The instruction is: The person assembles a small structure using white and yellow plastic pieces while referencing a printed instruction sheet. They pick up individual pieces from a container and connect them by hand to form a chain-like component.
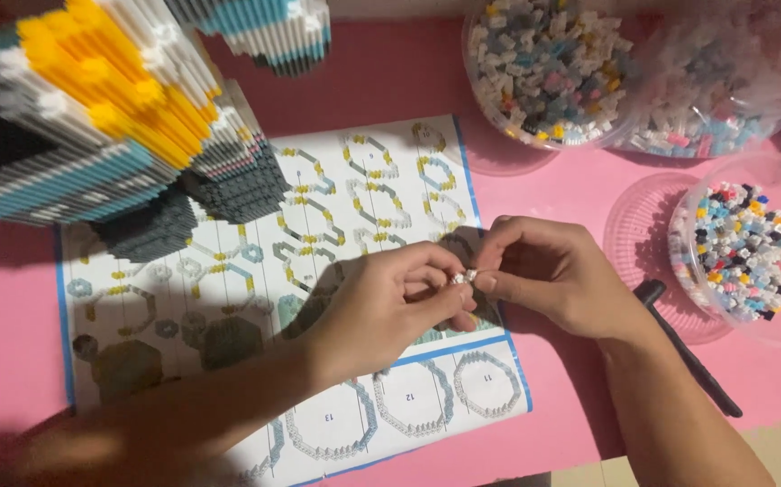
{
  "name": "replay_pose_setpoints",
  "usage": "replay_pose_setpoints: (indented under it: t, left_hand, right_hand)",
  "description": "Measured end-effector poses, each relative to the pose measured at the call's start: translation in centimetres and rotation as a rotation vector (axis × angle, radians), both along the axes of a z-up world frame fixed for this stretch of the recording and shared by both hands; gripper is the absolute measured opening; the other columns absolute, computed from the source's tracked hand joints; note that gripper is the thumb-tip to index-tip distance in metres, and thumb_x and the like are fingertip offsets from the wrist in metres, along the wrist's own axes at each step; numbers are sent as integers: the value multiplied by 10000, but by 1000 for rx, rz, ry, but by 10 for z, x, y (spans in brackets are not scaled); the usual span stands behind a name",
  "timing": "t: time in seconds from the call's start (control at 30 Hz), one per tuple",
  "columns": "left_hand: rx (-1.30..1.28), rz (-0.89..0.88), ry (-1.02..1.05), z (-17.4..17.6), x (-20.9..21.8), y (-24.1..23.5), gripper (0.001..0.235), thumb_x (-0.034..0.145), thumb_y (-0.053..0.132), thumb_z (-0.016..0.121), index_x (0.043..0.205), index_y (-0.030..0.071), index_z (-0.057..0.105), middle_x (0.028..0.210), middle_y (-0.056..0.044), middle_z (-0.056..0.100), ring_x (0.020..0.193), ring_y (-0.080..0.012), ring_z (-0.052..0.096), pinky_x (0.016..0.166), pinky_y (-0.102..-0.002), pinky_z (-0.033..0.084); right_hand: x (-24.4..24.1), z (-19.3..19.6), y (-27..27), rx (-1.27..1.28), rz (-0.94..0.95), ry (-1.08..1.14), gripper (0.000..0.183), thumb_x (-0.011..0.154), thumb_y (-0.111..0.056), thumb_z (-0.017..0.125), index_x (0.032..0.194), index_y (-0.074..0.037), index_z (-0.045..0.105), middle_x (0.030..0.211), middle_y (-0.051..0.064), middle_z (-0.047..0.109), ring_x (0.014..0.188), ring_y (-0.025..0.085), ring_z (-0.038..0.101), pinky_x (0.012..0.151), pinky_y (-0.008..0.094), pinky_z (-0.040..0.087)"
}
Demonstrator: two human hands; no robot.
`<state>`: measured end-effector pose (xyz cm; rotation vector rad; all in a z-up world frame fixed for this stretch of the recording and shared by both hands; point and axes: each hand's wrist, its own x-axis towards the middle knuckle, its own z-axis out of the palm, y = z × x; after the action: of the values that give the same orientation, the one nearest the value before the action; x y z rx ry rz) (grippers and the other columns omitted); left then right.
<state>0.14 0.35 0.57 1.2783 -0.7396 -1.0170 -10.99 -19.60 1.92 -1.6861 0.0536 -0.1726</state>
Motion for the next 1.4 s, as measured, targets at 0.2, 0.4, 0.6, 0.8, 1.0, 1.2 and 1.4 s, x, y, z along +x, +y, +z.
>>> replay_pose_setpoints:
  t: [0.2, 0.4, 0.6, 0.8, 1.0, 1.2, 1.4]
  left_hand:
    - [0, -8, -42, -7, 1, 2, 261, 1012, 152, 680, 1147, -70, 699, 801, -155, 792, 803, -184, 824, 737, -324, 693]
    - [47, -48, -110, 5, 9, 6, 285, 1006, 173, 682, 1138, -76, 728, 775, -158, 800, 750, -185, 830, 721, -321, 694]
    - [58, -108, -118, 5, 14, 4, 258, 987, 123, 675, 1106, -97, 739, 744, -153, 804, 725, -174, 833, 716, -303, 691]
    - [258, -94, 42, 12, 16, -1, 197, 910, 123, 764, 1043, -22, 780, 785, -149, 814, 649, -178, 829, 685, -258, 717]
    - [238, -91, 15, 12, 16, -1, 185, 912, 134, 756, 1016, -19, 771, 733, -151, 815, 645, -168, 832, 689, -251, 714]
    - [251, -86, 14, 10, 15, -1, 211, 911, 142, 757, 1045, -21, 766, 761, -141, 813, 647, -164, 832, 703, -246, 714]
    - [252, -67, -6, 6, 13, -1, 183, 901, 139, 778, 1014, -4, 769, 787, -122, 790, 640, -179, 857, 692, -226, 699]
  right_hand:
    - [0, 10, 1, -44, 37, 21, 137, 864, 97, 750, 994, 69, 782, 747, 162, 707, 715, 218, 719, 669, 393, 629]
    - [-4, 4, -1, 13, 33, 68, 158, 834, 121, 742, 983, 83, 782, 721, 175, 740, 693, 221, 750, 651, 384, 659]
    - [-7, -1, -4, 94, 72, 83, 126, 827, 146, 743, 944, 107, 769, 682, 174, 731, 646, 219, 772, 615, 361, 667]
    - [-8, 8, -5, 81, 86, 264, 42, 908, -7, 769, 930, 4, 735, 735, 144, 769, 640, 178, 739, 579, 274, 633]
    - [-7, 10, -4, 42, 88, 267, 49, 905, -18, 774, 921, -9, 729, 728, 134, 769, 625, 175, 742, 559, 265, 635]
    - [-7, 10, -4, 13, 78, 282, 53, 904, -24, 777, 895, -17, 725, 709, 127, 764, 599, 168, 730, 522, 254, 609]
    - [-7, 10, -3, 0, 64, 279, 54, 901, -29, 781, 890, -21, 729, 722, 127, 766, 607, 178, 743, 536, 256, 632]
